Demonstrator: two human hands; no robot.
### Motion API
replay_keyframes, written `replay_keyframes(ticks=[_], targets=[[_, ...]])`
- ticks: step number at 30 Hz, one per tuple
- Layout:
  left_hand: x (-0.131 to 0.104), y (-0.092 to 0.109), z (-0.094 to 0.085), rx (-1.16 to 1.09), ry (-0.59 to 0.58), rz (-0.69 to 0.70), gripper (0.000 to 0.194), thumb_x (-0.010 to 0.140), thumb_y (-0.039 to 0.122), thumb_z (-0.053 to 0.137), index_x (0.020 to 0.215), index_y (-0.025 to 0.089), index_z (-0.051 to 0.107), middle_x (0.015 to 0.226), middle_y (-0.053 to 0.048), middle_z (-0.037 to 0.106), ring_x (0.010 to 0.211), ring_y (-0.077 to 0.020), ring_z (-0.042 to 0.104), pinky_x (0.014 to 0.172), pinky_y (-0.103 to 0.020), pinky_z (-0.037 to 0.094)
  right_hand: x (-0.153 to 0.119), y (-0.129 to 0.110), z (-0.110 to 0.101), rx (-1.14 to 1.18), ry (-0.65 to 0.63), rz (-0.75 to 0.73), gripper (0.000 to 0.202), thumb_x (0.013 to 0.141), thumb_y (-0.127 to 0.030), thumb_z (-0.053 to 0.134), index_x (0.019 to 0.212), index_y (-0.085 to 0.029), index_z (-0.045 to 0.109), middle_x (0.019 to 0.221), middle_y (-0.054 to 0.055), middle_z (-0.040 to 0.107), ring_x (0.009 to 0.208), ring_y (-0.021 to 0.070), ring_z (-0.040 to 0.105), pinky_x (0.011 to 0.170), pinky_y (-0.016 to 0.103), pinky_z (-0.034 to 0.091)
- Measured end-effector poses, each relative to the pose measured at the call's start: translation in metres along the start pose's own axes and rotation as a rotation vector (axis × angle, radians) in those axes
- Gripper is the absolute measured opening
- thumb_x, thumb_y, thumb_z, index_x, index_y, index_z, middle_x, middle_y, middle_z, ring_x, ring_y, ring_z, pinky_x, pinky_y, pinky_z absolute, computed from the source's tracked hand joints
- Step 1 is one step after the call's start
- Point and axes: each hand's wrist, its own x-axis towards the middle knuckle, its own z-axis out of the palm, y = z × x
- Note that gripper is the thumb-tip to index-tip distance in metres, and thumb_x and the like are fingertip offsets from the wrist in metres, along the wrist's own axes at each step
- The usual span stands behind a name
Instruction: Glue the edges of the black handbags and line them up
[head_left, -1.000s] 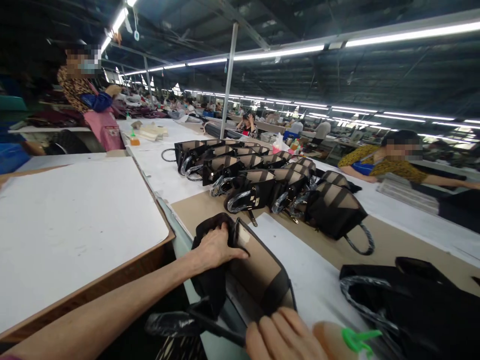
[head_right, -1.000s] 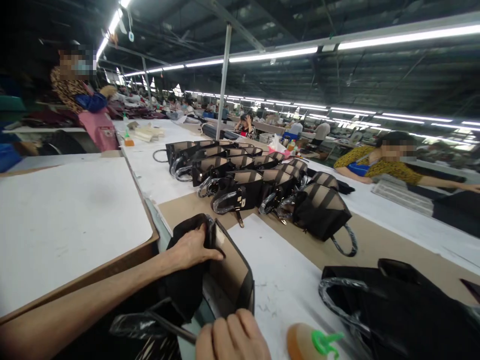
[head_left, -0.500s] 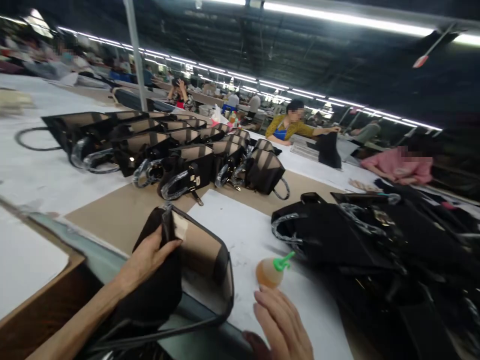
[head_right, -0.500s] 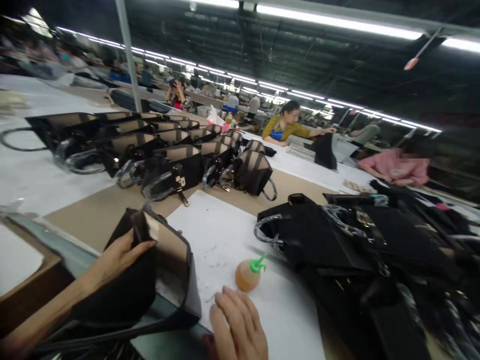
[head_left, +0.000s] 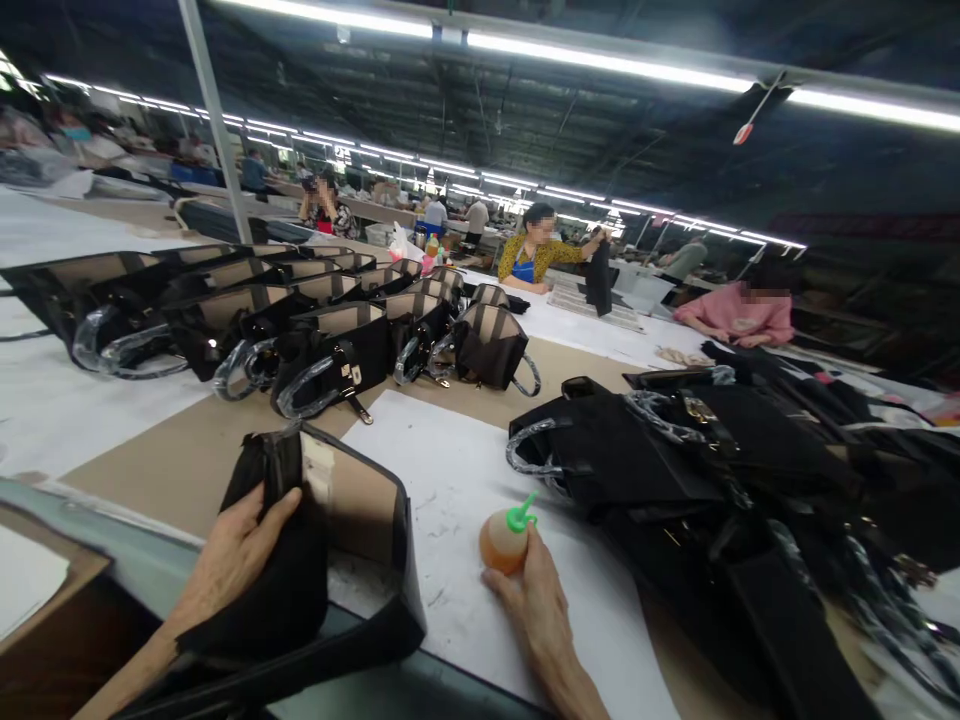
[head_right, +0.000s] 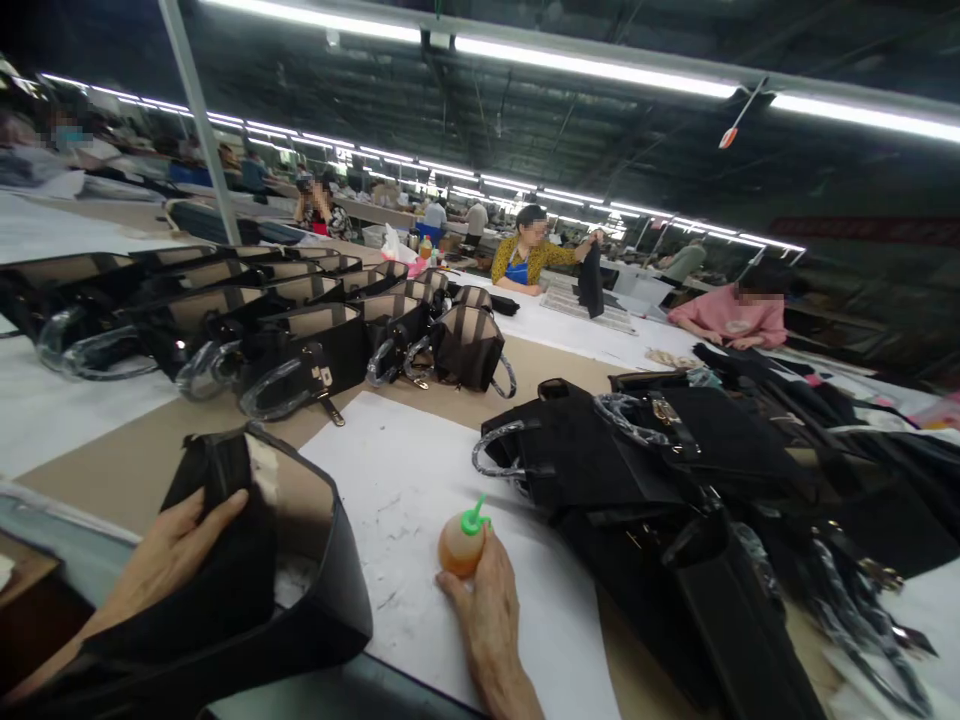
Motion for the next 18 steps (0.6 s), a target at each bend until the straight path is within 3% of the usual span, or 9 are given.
replay_keyframes(ticks=[3, 7, 10, 16, 18], targets=[[-0.002, 0.017, -0.005, -0.015, -0.007, 0.016, 0.030, 0.080, 0.048, 0.048, 0.089, 0.020, 0.056, 0.082, 0.004, 0.065, 0.095, -0.0237, 0.056, 0.086, -0.028, 0.043, 0.008, -0.004, 0.001, 0.085, 0.004, 0.044, 0.061, 0.064, -0.026, 0.064, 0.120, -0.010, 0.045, 0.116, 0.017, 0.054, 0.112, 0.0356, 0.047, 0.097, 0.049, 0.033], [0.003, 0.038, -0.017, -0.067, -0.023, 0.104, 0.036, 0.082, 0.042, 0.048, 0.109, 0.018, 0.051, 0.105, 0.001, 0.063, 0.108, -0.0228, 0.050, 0.093, -0.027, 0.038, 0.017, -0.011, -0.008, 0.258, -0.065, 0.089, 0.054, 0.064, -0.029, 0.064, 0.112, -0.014, 0.046, 0.100, 0.011, 0.059, 0.094, 0.0307, 0.057, 0.085, 0.043, 0.043], [0.006, 0.056, -0.032, -0.046, -0.068, 0.132, 0.039, 0.082, 0.041, 0.049, 0.112, 0.016, 0.052, 0.103, 0.000, 0.064, 0.099, -0.0214, 0.054, 0.087, -0.026, 0.041, 0.023, -0.020, -0.023, 0.421, -0.144, 0.110, 0.049, 0.066, -0.032, 0.063, 0.108, -0.016, 0.044, 0.090, 0.006, 0.060, 0.084, 0.0257, 0.060, 0.077, 0.037, 0.047], [0.014, 0.109, -0.071, -0.076, -0.325, 0.179, 0.039, 0.080, 0.036, 0.051, 0.110, 0.011, 0.057, 0.083, 0.004, 0.066, 0.073, -0.0134, 0.057, 0.066, -0.021, 0.046, 0.030, -0.034, -0.072, 0.723, -0.351, 0.163, 0.053, 0.070, -0.032, 0.062, 0.118, -0.018, 0.044, 0.110, 0.011, 0.059, 0.101, 0.0271, 0.055, 0.088, 0.040, 0.041], [0.023, 0.127, -0.087, -0.020, -0.269, 0.161, 0.037, 0.075, 0.035, 0.057, 0.102, 0.009, 0.061, 0.076, 0.006, 0.065, 0.067, -0.0113, 0.055, 0.063, -0.020, 0.045, 0.032, -0.033, -0.088, 0.857, -0.425, 0.247, 0.060, 0.066, -0.030, 0.069, 0.120, -0.020, 0.046, 0.115, 0.011, 0.058, 0.106, 0.0289, 0.053, 0.094, 0.043, 0.036]])
